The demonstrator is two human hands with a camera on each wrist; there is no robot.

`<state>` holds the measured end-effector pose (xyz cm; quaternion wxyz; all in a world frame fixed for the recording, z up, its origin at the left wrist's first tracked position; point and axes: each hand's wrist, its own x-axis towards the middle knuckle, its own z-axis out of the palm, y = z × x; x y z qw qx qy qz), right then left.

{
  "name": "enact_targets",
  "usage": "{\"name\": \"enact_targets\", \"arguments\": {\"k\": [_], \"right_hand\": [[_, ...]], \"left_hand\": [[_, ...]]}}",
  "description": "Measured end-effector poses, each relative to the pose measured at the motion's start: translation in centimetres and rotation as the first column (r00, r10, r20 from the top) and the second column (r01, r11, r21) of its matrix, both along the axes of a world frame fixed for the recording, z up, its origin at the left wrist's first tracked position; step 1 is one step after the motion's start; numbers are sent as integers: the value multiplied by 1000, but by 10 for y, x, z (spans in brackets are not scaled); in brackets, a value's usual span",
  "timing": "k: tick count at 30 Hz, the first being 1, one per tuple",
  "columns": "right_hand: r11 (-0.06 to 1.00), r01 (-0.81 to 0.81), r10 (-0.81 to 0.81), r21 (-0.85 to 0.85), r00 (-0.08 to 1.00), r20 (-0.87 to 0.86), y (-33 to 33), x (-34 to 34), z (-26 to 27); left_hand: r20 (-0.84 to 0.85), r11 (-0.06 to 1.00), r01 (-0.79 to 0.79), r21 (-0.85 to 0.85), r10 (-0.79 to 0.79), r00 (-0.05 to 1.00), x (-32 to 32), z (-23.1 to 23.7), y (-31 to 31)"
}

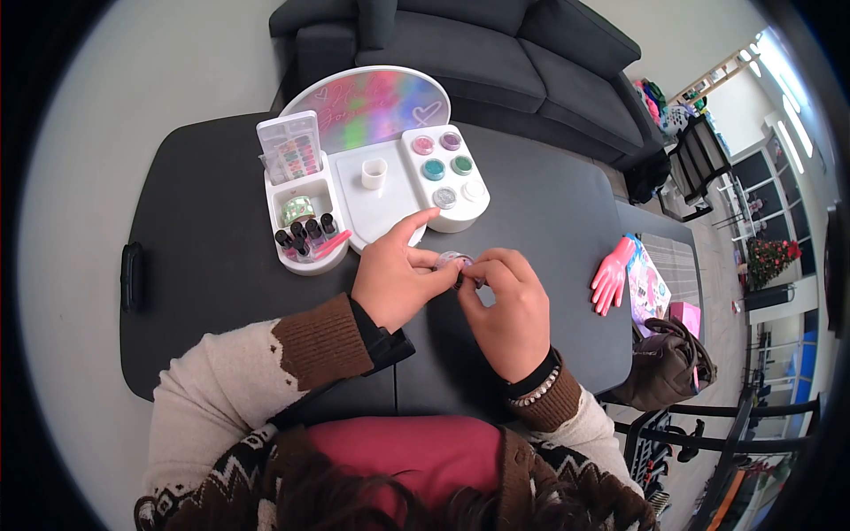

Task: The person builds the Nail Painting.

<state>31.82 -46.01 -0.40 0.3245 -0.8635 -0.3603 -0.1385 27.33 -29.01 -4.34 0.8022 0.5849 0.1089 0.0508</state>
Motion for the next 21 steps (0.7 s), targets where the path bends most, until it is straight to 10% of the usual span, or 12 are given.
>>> {"name": "enact_targets", "arguments": {"k": [21], "right_hand": [[957, -192, 226, -218, 963, 145, -13, 1, 12]], "left_hand": [[-20, 999, 26, 20, -25, 999, -1, 5, 1]]}}
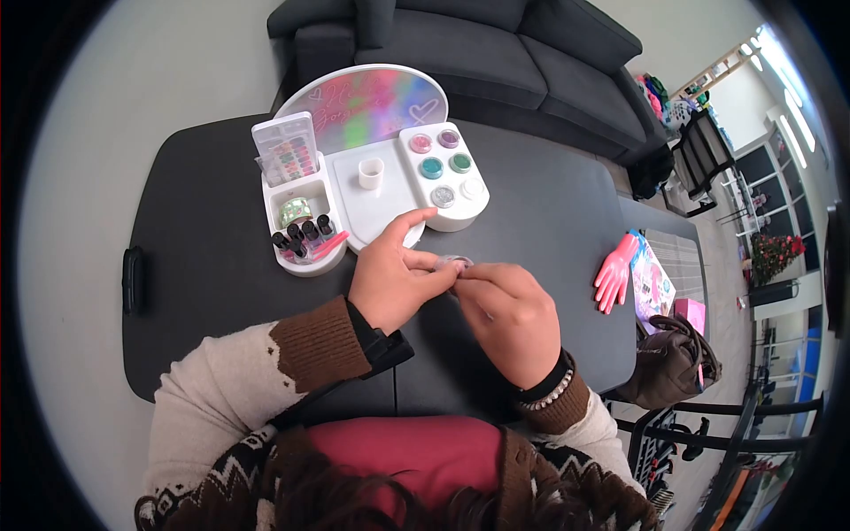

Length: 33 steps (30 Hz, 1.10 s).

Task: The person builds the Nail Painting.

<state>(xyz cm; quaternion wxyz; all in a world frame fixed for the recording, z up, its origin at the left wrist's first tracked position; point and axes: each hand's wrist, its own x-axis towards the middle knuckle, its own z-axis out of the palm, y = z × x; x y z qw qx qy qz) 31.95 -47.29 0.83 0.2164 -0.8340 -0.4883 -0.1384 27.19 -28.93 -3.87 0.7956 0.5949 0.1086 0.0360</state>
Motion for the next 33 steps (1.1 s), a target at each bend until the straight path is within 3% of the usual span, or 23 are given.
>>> {"name": "enact_targets", "arguments": {"k": [2, 5, 8, 15, 20, 33], "right_hand": [[979, 12, 8, 204, 995, -96, 0, 6, -1], [962, -18, 65, 273, 985, -163, 1, 12, 6], [968, -20, 63, 249, 984, -166, 0, 12, 10], [980, -59, 77, 189, 993, -85, -1, 7, 13], [981, 66, -61, 182, 998, -33, 2, -2, 7], [971, 143, -124, 193, 987, -104, 6, -4, -2]], "left_hand": [[49, 996, -14, -84, 18, 999, 0, 1, 2], [115, 996, -66, -57, 72, 991, 2, 3, 3], [117, 990, -53, -129, 68, 991, 0, 8, 2], [119, 992, -41, -122, 55, 991, -1, 7, 0], [130, 996, -56, -71, 64, 989, -2, 7, -6], [100, 997, -59, -57, 64, 993, 0, 6, 0]]}}
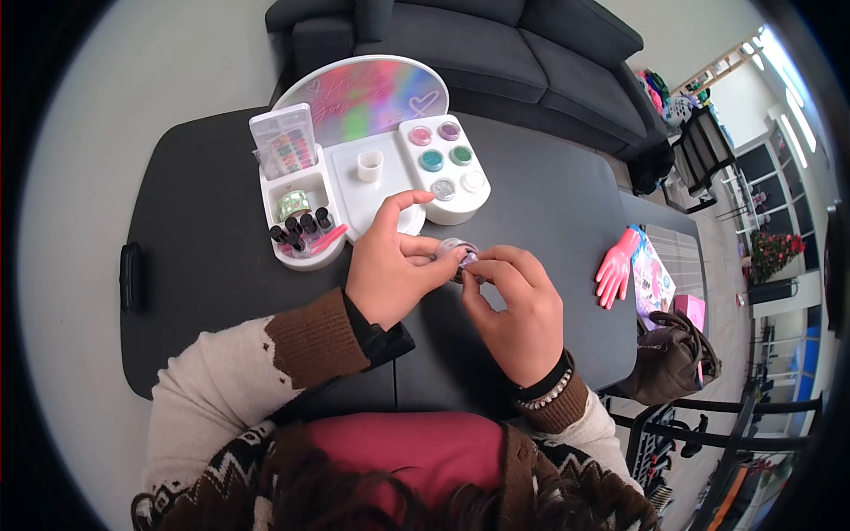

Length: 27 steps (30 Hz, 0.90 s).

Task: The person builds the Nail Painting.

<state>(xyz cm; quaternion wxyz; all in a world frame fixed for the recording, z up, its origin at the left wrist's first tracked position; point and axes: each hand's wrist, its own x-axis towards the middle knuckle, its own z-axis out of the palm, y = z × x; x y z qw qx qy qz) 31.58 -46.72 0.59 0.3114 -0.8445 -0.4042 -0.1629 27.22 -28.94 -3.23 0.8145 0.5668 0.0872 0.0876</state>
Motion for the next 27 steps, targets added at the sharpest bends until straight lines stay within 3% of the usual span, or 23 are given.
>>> {"name": "enact_targets", "arguments": {"k": [12, 14, 17, 21, 27], "right_hand": [[999, 21, -20, -40, 999, 37, -1, -4, -2], [987, 86, -90, -134, 996, -23, 0, -8, 4], [993, 97, -103, -75, 991, -82, 0, -7, 0], [999, 38, -38, -5, 998, -51, -2, -1, -4], [996, 8, -8, -91, 1000, 6, -3, -3, -3]], "left_hand": [[-18, 1000, 22, -22, -23, 1000, 0, -3, -2], [-22, 1000, 19, 14, -19, 1000, 0, -3, -2], [-23, 1000, 24, 4, -24, 999, 0, -2, -2], [-38, 1000, 24, -14, -25, 999, 0, 1, -2], [-49, 999, 40, -9, -40, 998, 0, 0, -2]]}}
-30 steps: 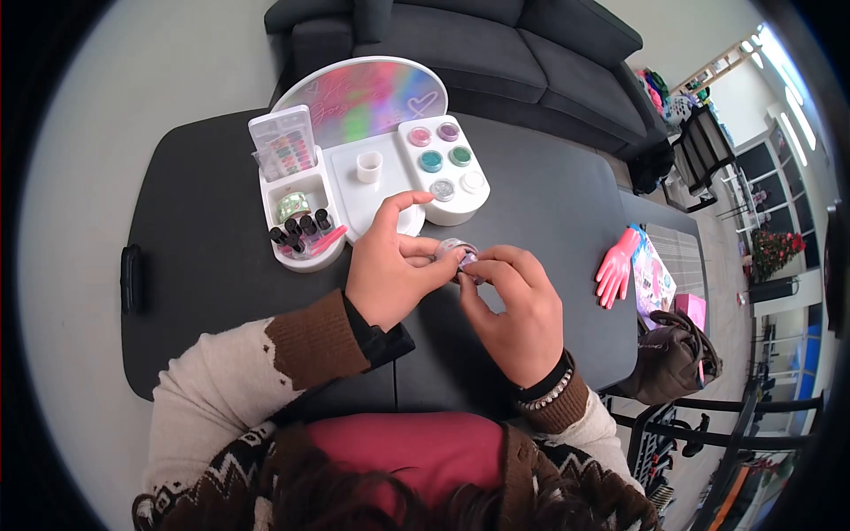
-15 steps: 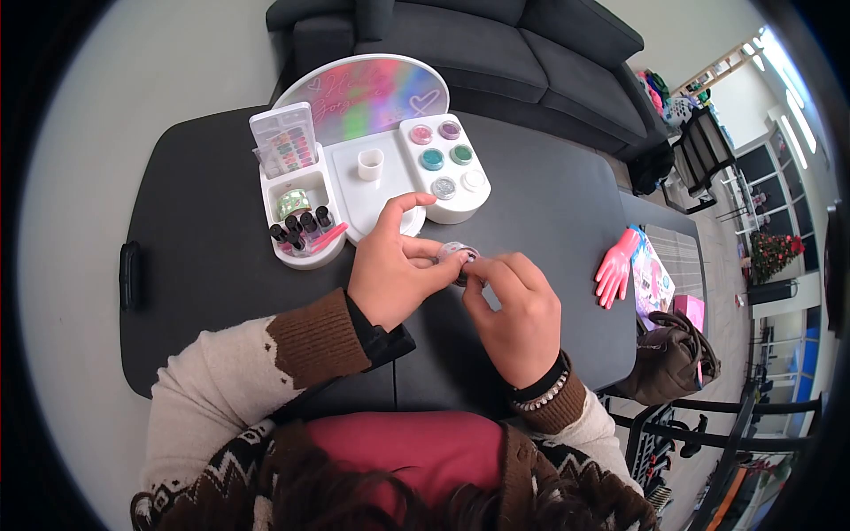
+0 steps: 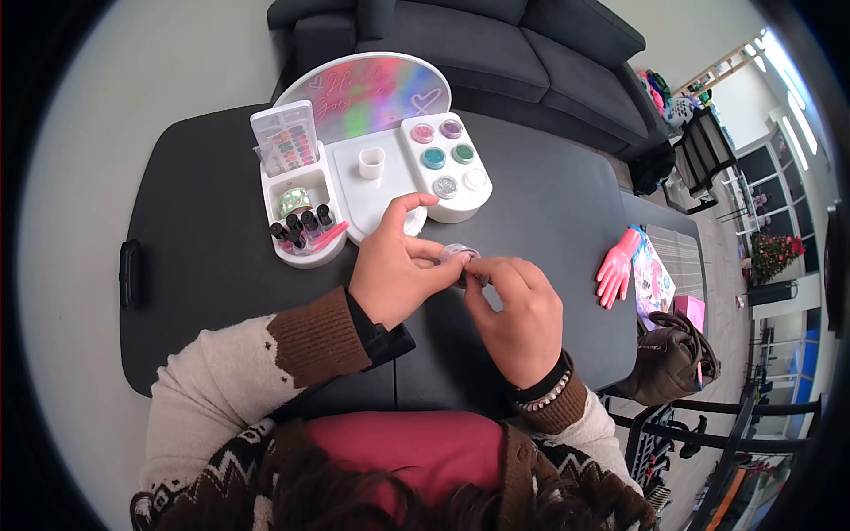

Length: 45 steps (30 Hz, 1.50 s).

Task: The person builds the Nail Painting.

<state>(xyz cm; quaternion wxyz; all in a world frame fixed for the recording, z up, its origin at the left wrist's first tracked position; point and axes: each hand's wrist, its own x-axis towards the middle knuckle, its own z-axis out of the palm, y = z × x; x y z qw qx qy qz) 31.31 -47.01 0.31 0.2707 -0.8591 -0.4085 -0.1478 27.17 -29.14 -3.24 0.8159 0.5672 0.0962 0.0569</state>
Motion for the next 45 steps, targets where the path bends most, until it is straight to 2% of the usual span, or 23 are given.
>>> {"name": "enact_targets", "arguments": {"k": [2, 6, 8, 9, 11, 12, 14, 15, 17, 19, 21, 22, 23, 24, 25, 26, 28, 33, 35, 39, 43, 45], "right_hand": [[997, 67, -68, 47, 998, 18, 2, -1, -5], [999, 33, -33, 34, 999, 19, 4, 3, -1], [993, -113, 117, -33, 965, 236, 4, 13, -7], [993, -113, 117, -30, 964, 238, 4, 12, -5], [981, -182, 185, -64, 982, 47, 3, 9, 0], [981, -184, 187, -60, 981, 50, 2, 10, 3], [960, -265, 275, 89, 953, -124, -2, 13, 7], [954, -231, 262, 190, 952, -158, -5, 11, 3], [924, -200, 267, 327, 948, -174, -9, 16, 3], [860, -182, 319, 476, 921, -224, -9, 17, 4], [849, -155, 317, 505, 915, -251, -11, 20, 4], [850, -141, 309, 507, 914, -264, -12, 22, 2], [854, -126, 299, 505, 913, -278, -12, 23, 0], [843, -117, 300, 524, 913, -278, -13, 23, 0], [872, -136, 293, 470, 915, -279, -13, 22, 1], [897, -154, 286, 414, 916, -280, -13, 21, 3], [900, -162, 284, 404, 922, -263, -10, 18, 6], [902, -185, 290, 391, 930, -227, -8, 18, 8], [906, -194, 290, 376, 932, -218, -9, 19, 8], [902, -188, 287, 388, 934, -214, -9, 20, 9], [904, -189, 290, 383, 930, -226, -11, 20, 9], [904, -185, 291, 385, 927, -236, -12, 19, 9]], "left_hand": [[17, 998, 42, -37, -41, 999, 1, -4, 2], [55, 999, 28, -33, -27, 998, 6, -10, 6], [-6, 972, 17, -233, -19, 1000, 9, -3, 8], [-5, 973, 17, -231, -18, 1000, 9, -2, 11], [-55, 949, 32, -314, -52, 997, 10, -1, 15], [-54, 950, 30, -310, -49, 997, 10, 0, 15], [-16, 957, 4, -289, -9, 1000, 11, 2, 12], [-20, 962, -8, -273, 3, 1000, 10, 5, 12], [83, 974, 64, -215, -47, 995, 7, 12, 18], [56, 984, 35, -172, -26, 998, -4, 39, 33], [226, 998, -23, -64, 37, 973, -14, 66, 51], [178, 975, -87, 204, 51, 983, -27, 88, 68], [212, 900, -183, 395, 105, 972, -31, 90, 83], [221, 833, -211, 511, 110, 969, -33, 90, 101], [232, 751, -236, 617, 113, 966, -33, 86, 118], [227, 739, -227, 634, 102, 968, -32, 79, 134], [242, 574, -219, 789, 36, 970, -30, 62, 159], [223, 460, -189, 868, -22, 975, -20, 39, 177], [157, 540, -117, 833, -28, 987, -15, 30, 183], [116, 442, -76, 894, -64, 991, -17, 22, 191], [120, 464, -67, 883, -86, 989, -22, 22, 192], [104, 432, -47, 901, -111, 988, -23, 29, 188]]}}
